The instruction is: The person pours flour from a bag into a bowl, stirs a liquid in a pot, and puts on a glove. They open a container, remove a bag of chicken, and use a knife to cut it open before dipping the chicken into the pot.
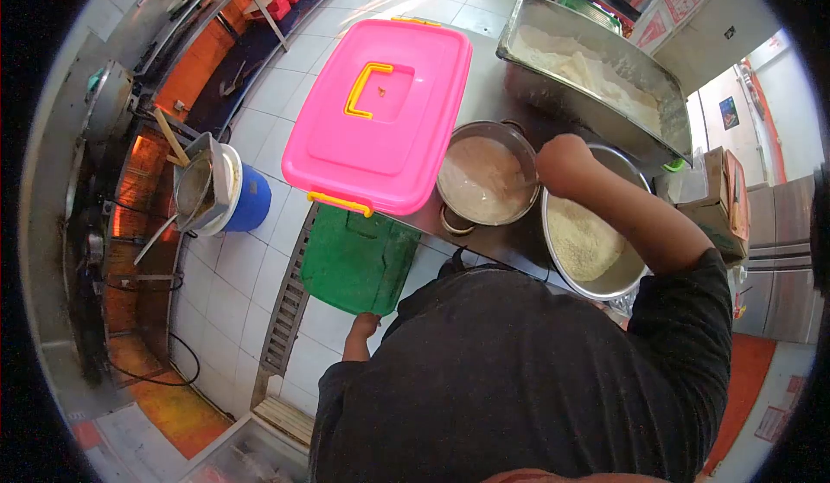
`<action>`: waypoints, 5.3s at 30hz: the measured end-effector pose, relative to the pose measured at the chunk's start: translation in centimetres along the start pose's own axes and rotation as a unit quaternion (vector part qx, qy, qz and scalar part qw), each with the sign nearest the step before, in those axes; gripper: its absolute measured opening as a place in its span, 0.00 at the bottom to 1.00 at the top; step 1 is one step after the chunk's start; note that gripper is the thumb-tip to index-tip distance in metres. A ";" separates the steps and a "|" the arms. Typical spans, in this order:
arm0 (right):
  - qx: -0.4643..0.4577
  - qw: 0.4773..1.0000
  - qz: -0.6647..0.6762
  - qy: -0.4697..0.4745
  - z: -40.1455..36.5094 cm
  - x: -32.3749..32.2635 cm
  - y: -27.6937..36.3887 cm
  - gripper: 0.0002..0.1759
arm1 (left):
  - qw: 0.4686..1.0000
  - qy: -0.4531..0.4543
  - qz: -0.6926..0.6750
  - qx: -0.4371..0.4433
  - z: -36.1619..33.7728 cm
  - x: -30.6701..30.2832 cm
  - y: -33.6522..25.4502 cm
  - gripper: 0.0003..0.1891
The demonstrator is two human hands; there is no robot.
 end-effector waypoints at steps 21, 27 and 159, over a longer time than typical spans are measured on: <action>-0.015 0.997 0.025 -0.070 3.6 -0.7 2.6 0.07 | 0.989 -0.026 -0.127 -0.072 1.0 2.2 3.5 0.20; 0.019 0.999 -0.042 0.012 3.7 1.6 -0.5 0.09 | 0.990 -0.022 -0.039 -0.137 -2.6 -2.4 -0.8 0.24; -0.201 0.812 0.486 -0.255 -17.3 -3.0 47.6 0.15 | 0.895 -0.144 -0.374 0.196 -36.4 -21.1 -19.2 0.31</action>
Point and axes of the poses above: each hand's wrist, its own z-axis towards the middle knuckle, its own x-axis out of the palm, y = z × x, the point moved 10 cm from there along z, towards the middle knuckle, and after that the axes turned 10 degrees about z, right-handed, at the moved point
